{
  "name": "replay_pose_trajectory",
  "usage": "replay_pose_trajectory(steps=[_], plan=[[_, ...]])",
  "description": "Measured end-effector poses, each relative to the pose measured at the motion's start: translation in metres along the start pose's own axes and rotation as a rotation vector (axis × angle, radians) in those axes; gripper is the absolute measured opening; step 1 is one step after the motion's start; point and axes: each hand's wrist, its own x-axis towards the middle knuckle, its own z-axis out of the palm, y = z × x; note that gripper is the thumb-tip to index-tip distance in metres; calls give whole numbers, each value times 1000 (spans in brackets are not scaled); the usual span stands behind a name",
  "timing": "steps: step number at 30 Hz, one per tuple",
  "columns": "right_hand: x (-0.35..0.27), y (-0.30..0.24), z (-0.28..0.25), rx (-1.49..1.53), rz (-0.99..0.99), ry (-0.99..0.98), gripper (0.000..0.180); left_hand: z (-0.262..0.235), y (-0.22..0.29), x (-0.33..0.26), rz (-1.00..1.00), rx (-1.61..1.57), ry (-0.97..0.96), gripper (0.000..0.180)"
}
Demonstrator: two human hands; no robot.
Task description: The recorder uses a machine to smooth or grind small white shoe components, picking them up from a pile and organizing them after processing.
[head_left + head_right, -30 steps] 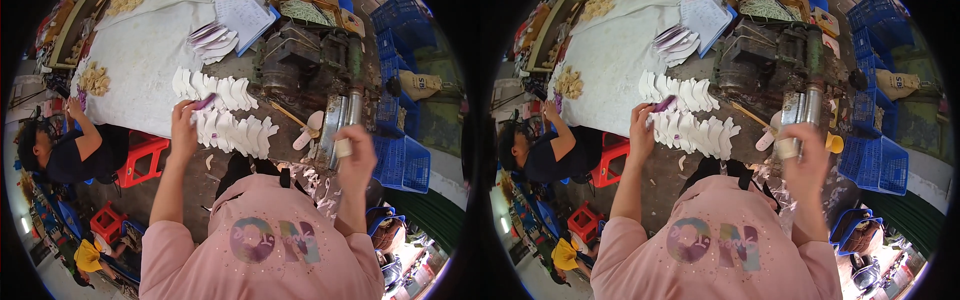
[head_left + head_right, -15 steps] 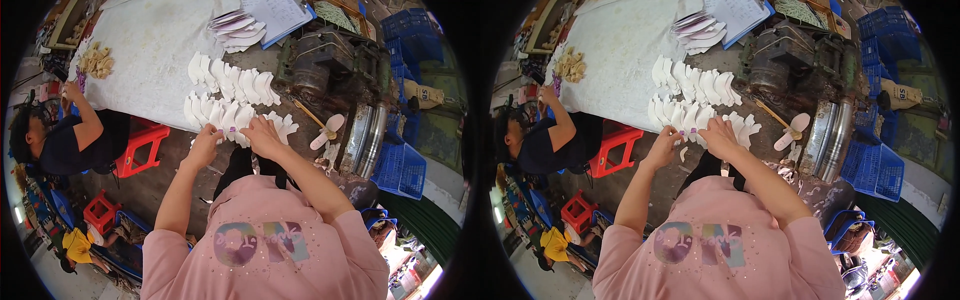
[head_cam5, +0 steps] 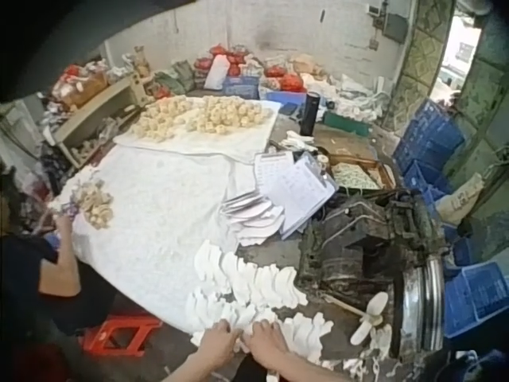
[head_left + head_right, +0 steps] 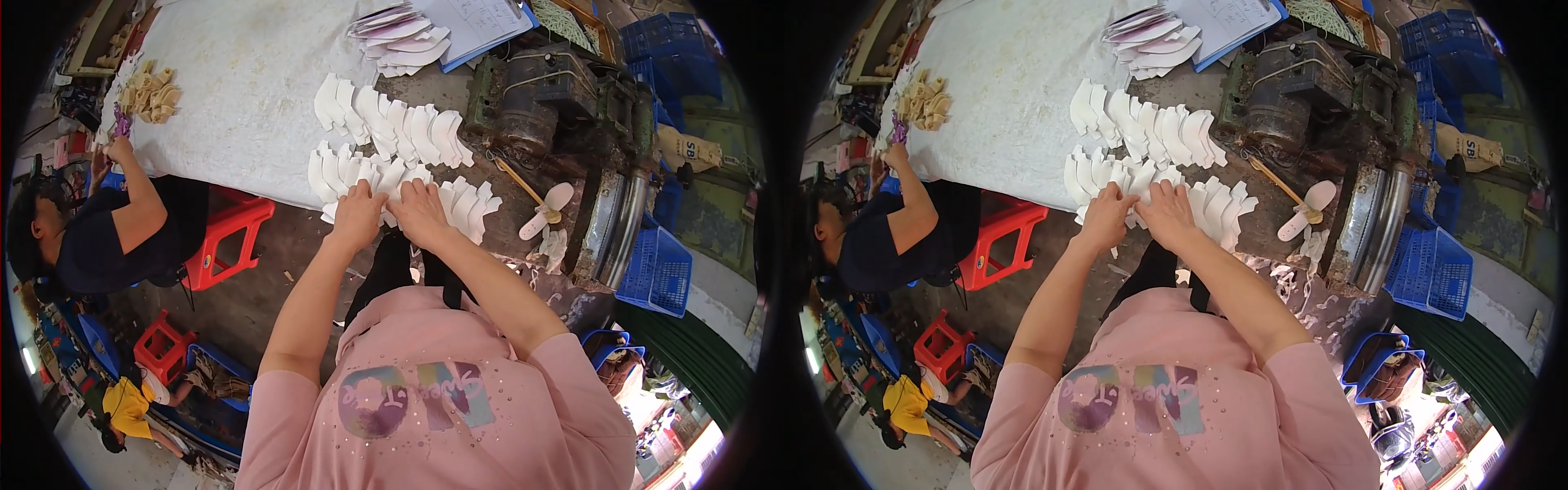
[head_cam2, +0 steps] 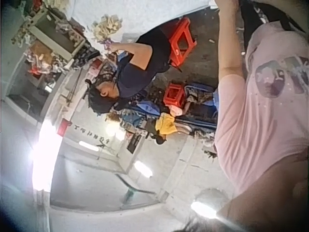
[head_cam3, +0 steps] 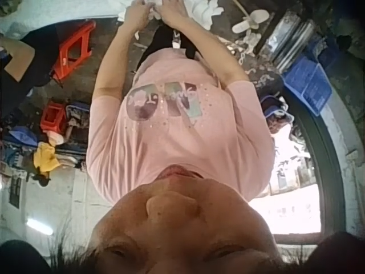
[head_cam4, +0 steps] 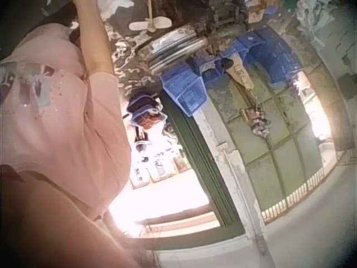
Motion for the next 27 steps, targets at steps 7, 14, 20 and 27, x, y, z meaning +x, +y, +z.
replay_pose_trajectory(steps=[7,14,20,27], plan=[[-26,-5,7,197,76,32,19,2,-16,-1,2,-222,11,44],[-3,-18,8,226,60,21,31,-19,-25,0,-121,-412,-51,34],[12,-24,10,140,2,-67,39,-18,-29,-5,-203,-497,-92,31],[10,-33,13,68,-18,-61,20,-10,-36,-5,-146,-421,-33,30]])
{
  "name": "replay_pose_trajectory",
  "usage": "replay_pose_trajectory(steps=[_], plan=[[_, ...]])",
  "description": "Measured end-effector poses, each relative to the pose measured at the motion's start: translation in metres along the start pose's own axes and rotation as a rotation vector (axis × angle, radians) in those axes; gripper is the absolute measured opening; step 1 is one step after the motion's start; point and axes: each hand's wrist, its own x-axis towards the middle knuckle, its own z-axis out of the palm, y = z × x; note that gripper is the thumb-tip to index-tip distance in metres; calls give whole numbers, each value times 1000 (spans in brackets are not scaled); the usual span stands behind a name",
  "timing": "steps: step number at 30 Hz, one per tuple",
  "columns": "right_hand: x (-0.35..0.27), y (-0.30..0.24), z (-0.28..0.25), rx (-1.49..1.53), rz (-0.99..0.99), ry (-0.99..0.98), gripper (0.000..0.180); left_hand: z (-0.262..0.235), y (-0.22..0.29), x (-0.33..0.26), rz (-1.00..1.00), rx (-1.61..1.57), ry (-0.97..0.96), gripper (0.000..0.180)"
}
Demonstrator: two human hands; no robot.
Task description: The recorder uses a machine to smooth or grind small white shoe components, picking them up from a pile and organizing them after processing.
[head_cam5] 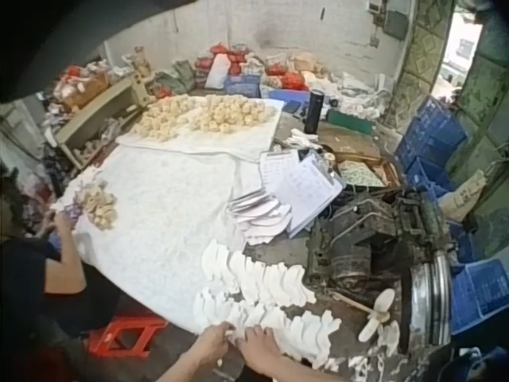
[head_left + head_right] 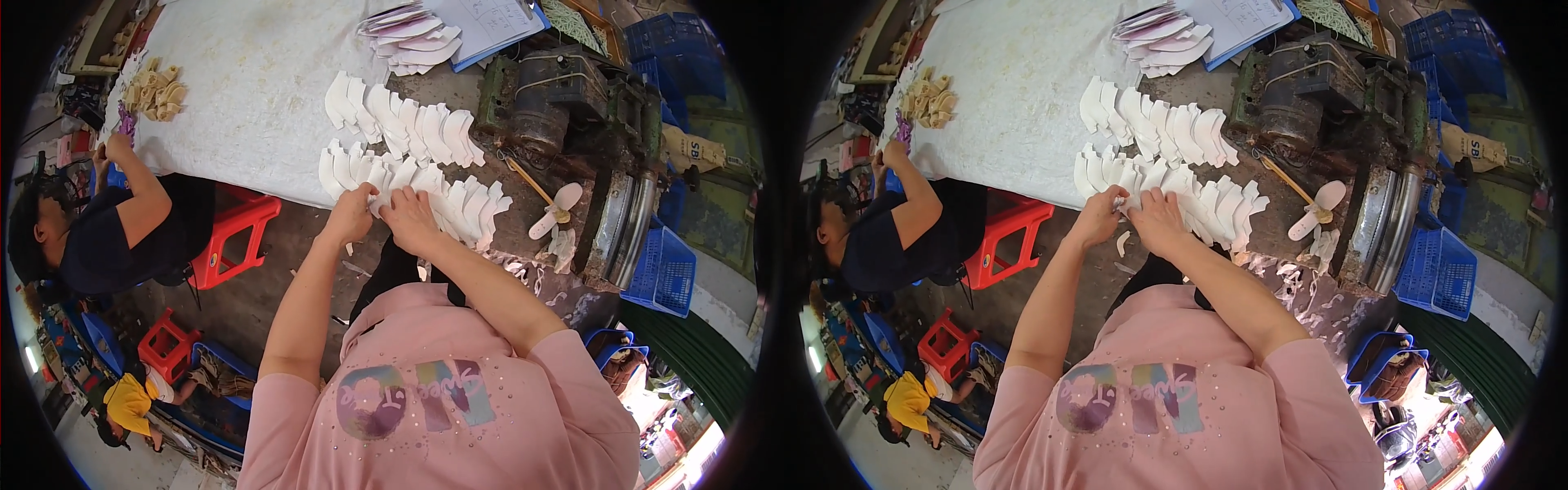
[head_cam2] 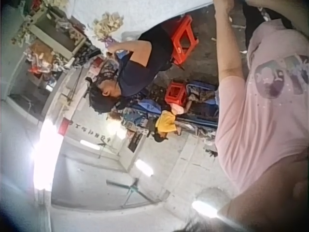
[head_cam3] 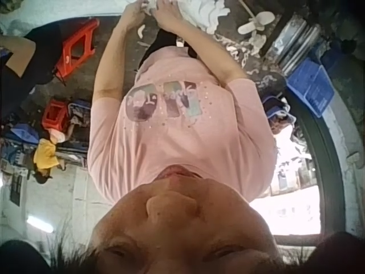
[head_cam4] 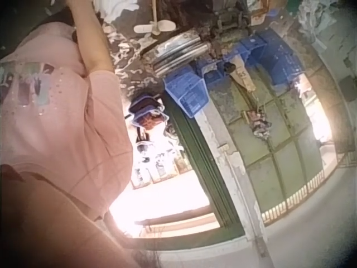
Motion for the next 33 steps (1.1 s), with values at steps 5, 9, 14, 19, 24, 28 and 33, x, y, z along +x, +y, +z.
replay_pose_trajectory(steps=[5,9,14,19,24,28,33], plan=[[-33,3,9,120,42,19,19,3,-4,-4,79,20,37,31],[-40,15,-5,281,119,167,19,-8,5,-11,83,-26,79,30],[-52,34,-54,619,245,219,20,-32,34,-25,-63,-360,-12,28],[-75,5,-130,593,119,508,26,-34,124,-40,286,-1031,-46,25],[-94,4,-148,502,167,855,24,-4,189,-38,390,-1262,-74,32],[-115,24,-158,339,131,977,22,24,230,-35,474,-1045,168,35],[-139,50,-172,725,158,992,18,43,257,-24,541,-1040,125,38]])
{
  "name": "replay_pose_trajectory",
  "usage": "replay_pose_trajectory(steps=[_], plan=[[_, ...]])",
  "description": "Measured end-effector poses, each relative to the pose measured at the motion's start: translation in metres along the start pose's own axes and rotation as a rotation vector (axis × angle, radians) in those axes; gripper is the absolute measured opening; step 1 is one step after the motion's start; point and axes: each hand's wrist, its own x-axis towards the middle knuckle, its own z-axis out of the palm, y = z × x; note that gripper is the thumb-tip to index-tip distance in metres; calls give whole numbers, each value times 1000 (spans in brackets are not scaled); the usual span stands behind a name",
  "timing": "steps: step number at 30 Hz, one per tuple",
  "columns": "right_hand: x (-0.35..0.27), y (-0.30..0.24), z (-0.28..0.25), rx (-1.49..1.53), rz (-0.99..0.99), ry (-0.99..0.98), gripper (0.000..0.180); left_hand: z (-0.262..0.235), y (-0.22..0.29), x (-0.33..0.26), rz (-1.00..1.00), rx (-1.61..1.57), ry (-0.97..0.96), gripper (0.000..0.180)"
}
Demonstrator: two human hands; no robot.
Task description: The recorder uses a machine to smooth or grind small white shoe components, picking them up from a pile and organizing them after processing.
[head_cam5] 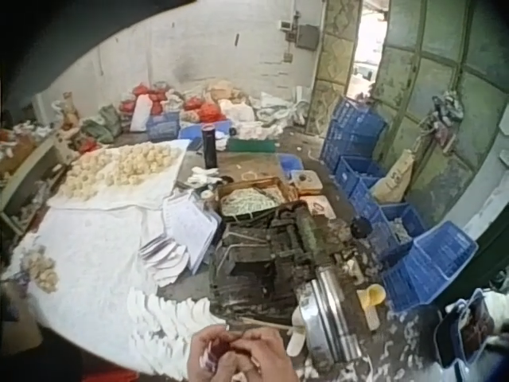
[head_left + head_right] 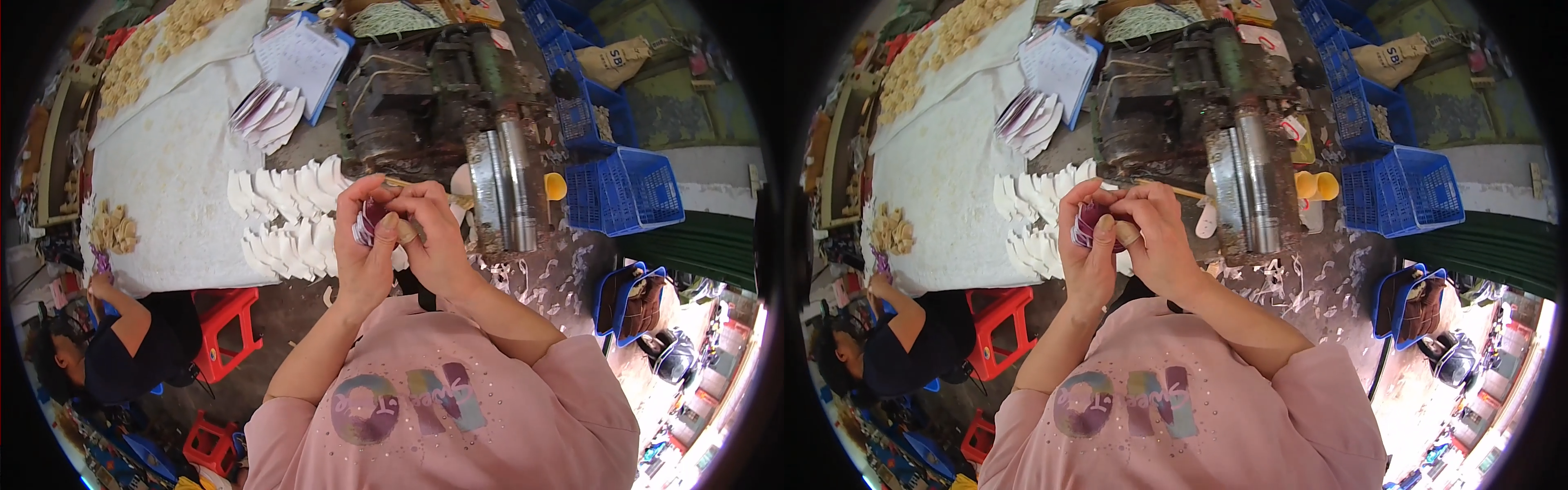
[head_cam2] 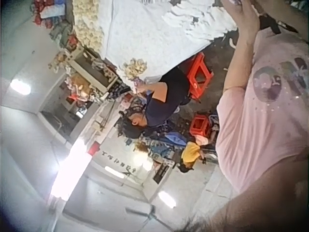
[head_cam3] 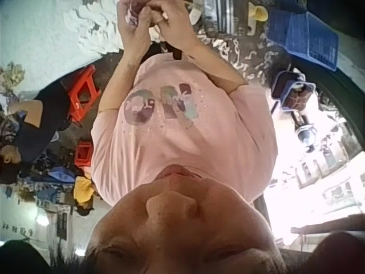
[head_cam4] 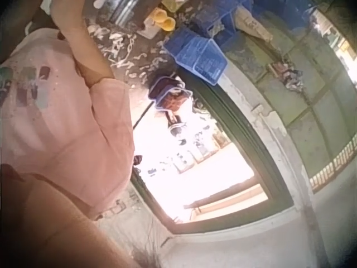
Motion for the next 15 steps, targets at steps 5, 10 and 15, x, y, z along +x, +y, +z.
replay_pose_trajectory(steps=[5,10,15], plan=[[5,-4,-35,-238,-142,-11,25,23,-5,11,76,59,-131,45],[5,1,-52,-324,-241,110,26,53,-5,13,117,101,-82,36],[6,3,-67,-303,-253,126,25,71,-9,14,118,60,-86,39]])
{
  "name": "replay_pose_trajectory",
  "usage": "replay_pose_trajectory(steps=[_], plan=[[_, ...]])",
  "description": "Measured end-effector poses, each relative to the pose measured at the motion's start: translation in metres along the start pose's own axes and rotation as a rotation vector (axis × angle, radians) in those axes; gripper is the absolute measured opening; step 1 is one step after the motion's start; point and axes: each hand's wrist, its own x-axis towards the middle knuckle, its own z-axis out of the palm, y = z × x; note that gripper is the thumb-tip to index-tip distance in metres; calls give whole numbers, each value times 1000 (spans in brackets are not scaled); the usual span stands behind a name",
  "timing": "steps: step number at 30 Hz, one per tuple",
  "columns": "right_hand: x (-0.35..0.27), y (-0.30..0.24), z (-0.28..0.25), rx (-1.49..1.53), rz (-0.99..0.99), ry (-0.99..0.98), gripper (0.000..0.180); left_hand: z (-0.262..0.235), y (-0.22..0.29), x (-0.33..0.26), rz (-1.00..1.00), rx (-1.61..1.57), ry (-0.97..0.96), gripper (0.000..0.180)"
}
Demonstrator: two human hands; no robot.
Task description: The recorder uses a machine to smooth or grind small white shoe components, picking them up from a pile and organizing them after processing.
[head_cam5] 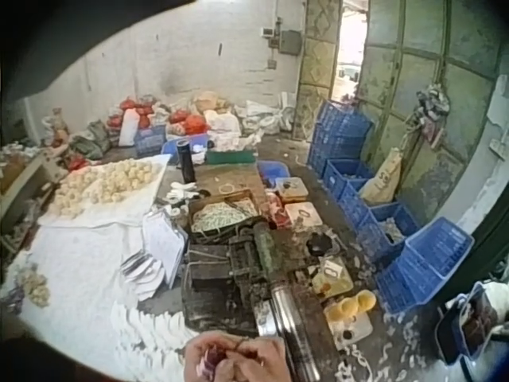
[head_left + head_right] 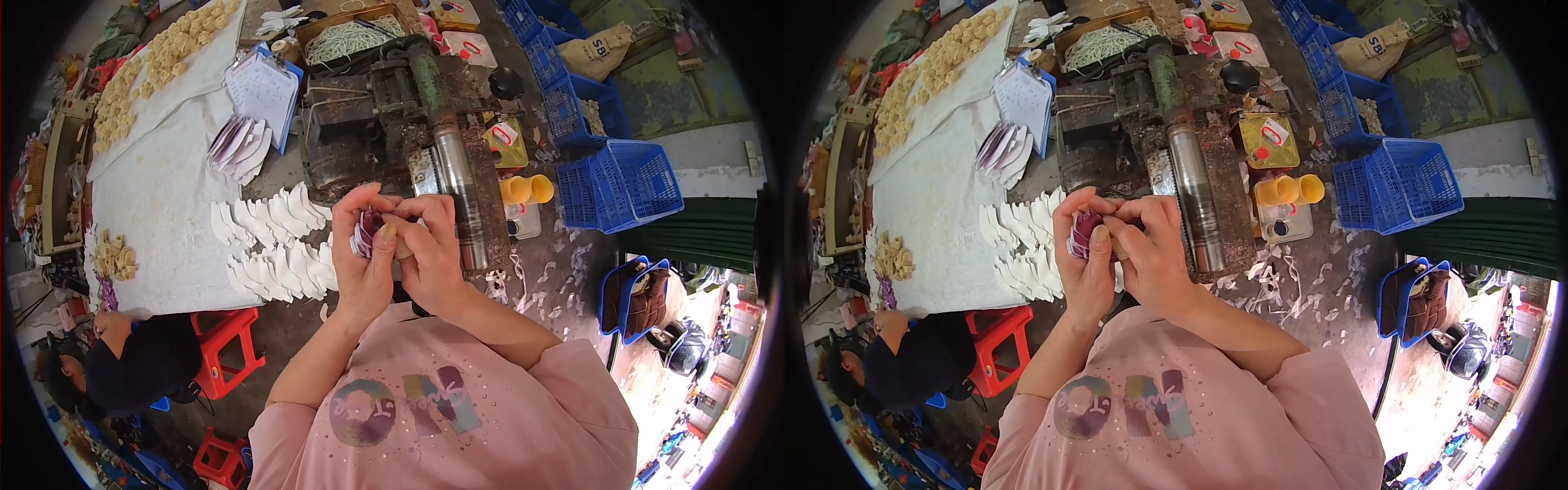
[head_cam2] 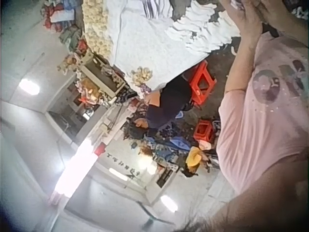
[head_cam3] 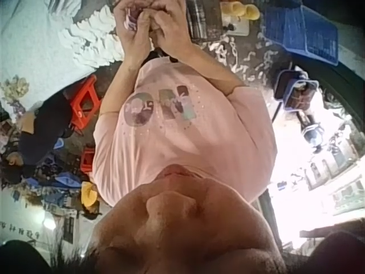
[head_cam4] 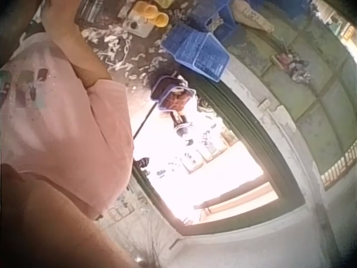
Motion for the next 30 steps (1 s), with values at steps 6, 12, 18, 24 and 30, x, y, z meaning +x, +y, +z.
replay_pose_trajectory(steps=[6,12,18,24,30], plan=[[2,8,-19,132,131,-35,16,13,-6,-2,-31,36,49,42],[27,37,-93,366,240,-23,17,1,3,14,-238,54,169,31],[35,92,-138,-444,320,-536,8,-7,-10,10,-37,747,-252,29],[27,86,-103,-377,166,-516,10,28,-17,-4,-59,790,-389,49],[21,97,-102,-142,403,-219,20,-12,6,-2,-164,689,-155,31]])
